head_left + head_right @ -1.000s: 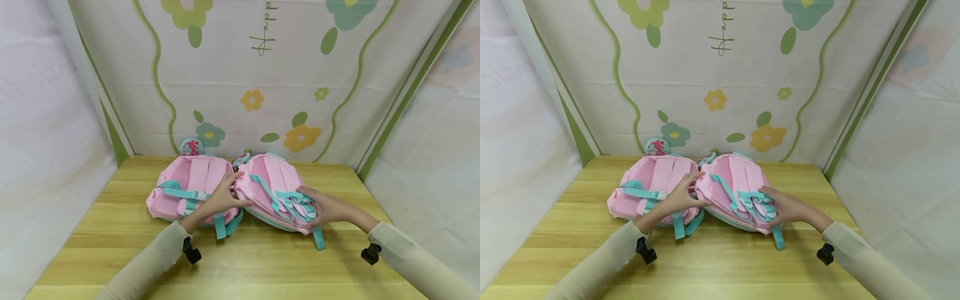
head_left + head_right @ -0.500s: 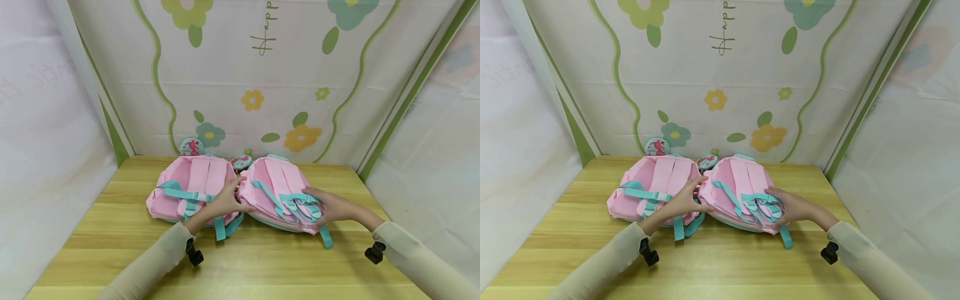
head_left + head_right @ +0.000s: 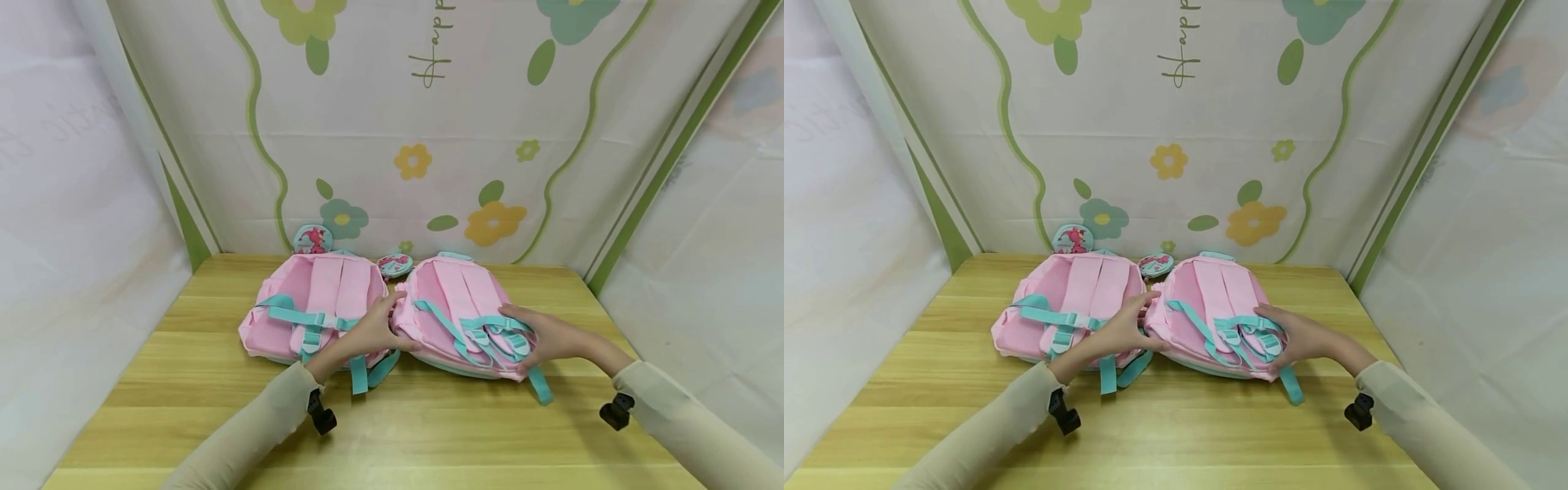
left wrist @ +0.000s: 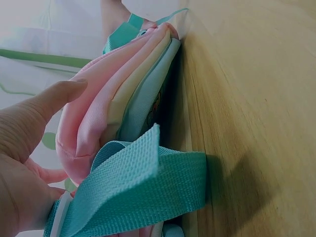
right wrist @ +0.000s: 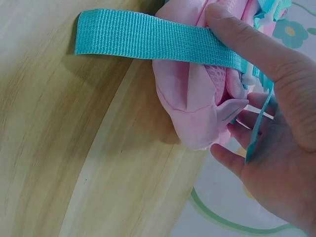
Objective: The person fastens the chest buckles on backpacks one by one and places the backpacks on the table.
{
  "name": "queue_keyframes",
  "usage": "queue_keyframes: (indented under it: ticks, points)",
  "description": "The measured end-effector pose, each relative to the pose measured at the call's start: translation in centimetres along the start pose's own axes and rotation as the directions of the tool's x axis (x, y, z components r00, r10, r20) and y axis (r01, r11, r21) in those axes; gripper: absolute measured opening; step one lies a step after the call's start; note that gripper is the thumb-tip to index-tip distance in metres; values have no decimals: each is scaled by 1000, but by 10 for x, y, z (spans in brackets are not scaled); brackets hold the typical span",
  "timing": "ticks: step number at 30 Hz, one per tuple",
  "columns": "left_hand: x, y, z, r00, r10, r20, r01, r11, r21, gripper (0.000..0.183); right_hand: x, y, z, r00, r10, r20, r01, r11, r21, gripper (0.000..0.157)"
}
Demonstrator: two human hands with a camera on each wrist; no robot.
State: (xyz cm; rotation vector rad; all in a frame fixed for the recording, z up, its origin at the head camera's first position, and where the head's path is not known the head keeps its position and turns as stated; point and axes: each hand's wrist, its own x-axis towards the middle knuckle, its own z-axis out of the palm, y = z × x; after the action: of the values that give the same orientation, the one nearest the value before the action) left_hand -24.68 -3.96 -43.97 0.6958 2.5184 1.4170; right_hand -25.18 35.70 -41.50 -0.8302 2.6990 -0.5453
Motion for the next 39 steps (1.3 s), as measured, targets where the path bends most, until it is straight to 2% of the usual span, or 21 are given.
queue_keyframes:
  ticks: [12,19,26,31,39]
  points:
    - [3,-2,3,999,30,34,-30,999,10,109,-2,-2,-6,1000,5,28,-5,1000,7,120]
    - [4,-2,4,999,4,40,-6,999,49,108,-2,0,-5,1000,9,30,-10,1000,11,121]
    - [3,2,3,997,41,64,-44,998,46,106,-4,2,-5,1000,8,24,-8,1000,5,120]
    - [3,4,3,996,43,74,-46,998,42,106,-6,3,-6,1000,0,26,-1,1000,18,119]
    - [4,4,5,997,-30,68,25,997,73,104,-5,5,-4,1000,11,27,-12,1000,15,120]
